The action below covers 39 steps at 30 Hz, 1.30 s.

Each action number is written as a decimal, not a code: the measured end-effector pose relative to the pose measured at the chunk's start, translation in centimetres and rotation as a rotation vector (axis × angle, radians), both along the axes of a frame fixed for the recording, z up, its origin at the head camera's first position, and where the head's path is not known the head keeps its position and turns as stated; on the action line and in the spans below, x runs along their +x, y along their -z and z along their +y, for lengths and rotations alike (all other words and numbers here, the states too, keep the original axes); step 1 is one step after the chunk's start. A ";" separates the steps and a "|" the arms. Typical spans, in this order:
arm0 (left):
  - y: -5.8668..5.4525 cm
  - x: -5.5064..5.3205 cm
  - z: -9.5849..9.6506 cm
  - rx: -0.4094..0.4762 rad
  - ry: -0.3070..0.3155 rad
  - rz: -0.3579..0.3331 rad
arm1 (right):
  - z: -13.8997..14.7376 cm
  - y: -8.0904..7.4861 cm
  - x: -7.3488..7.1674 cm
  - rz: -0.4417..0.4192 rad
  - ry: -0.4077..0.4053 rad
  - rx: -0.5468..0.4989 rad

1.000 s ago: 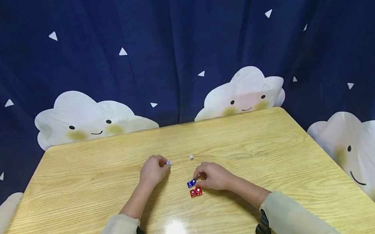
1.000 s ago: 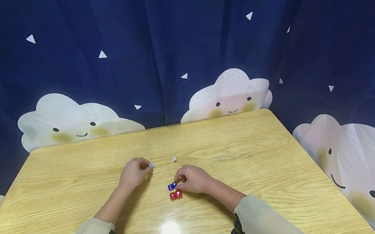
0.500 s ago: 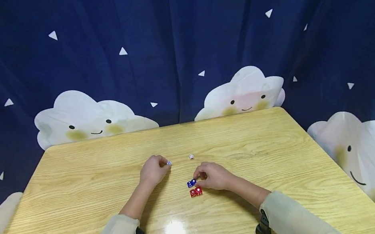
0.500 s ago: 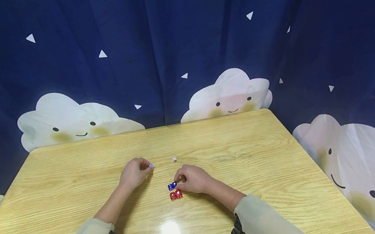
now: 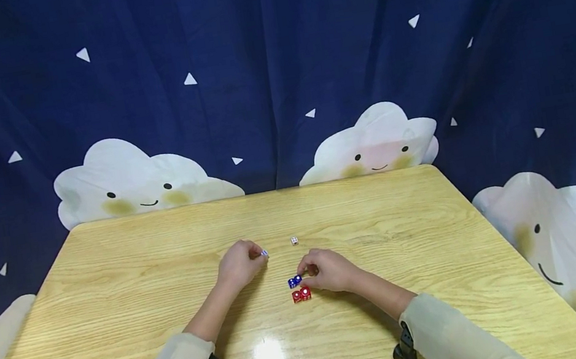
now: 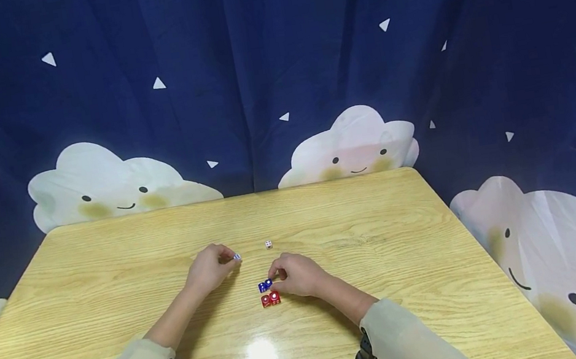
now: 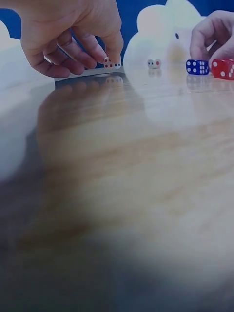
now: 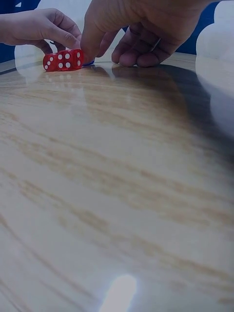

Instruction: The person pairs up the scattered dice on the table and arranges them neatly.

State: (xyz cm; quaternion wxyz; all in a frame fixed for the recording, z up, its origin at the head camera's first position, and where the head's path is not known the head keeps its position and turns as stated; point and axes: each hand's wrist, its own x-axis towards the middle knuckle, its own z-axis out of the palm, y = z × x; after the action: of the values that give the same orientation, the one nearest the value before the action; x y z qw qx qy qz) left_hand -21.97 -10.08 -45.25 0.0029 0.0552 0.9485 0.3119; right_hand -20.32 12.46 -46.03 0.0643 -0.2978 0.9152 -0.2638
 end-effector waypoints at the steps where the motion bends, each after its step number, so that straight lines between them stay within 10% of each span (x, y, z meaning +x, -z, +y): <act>1: 0.0 0.0 0.1 0.002 0.003 0.000 | 0.0 0.0 0.0 -0.002 0.001 0.000; 39: -0.3 2.2 2.4 -0.038 0.137 0.026 | 0.0 0.1 0.1 -0.030 0.019 -0.010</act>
State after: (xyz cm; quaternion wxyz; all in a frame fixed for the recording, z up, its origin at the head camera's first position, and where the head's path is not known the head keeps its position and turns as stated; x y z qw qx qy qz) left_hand -19.73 -7.68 -44.90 0.0131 0.1237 0.9482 0.2922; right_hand -20.24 12.47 -46.09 0.0739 -0.2857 0.9155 -0.2735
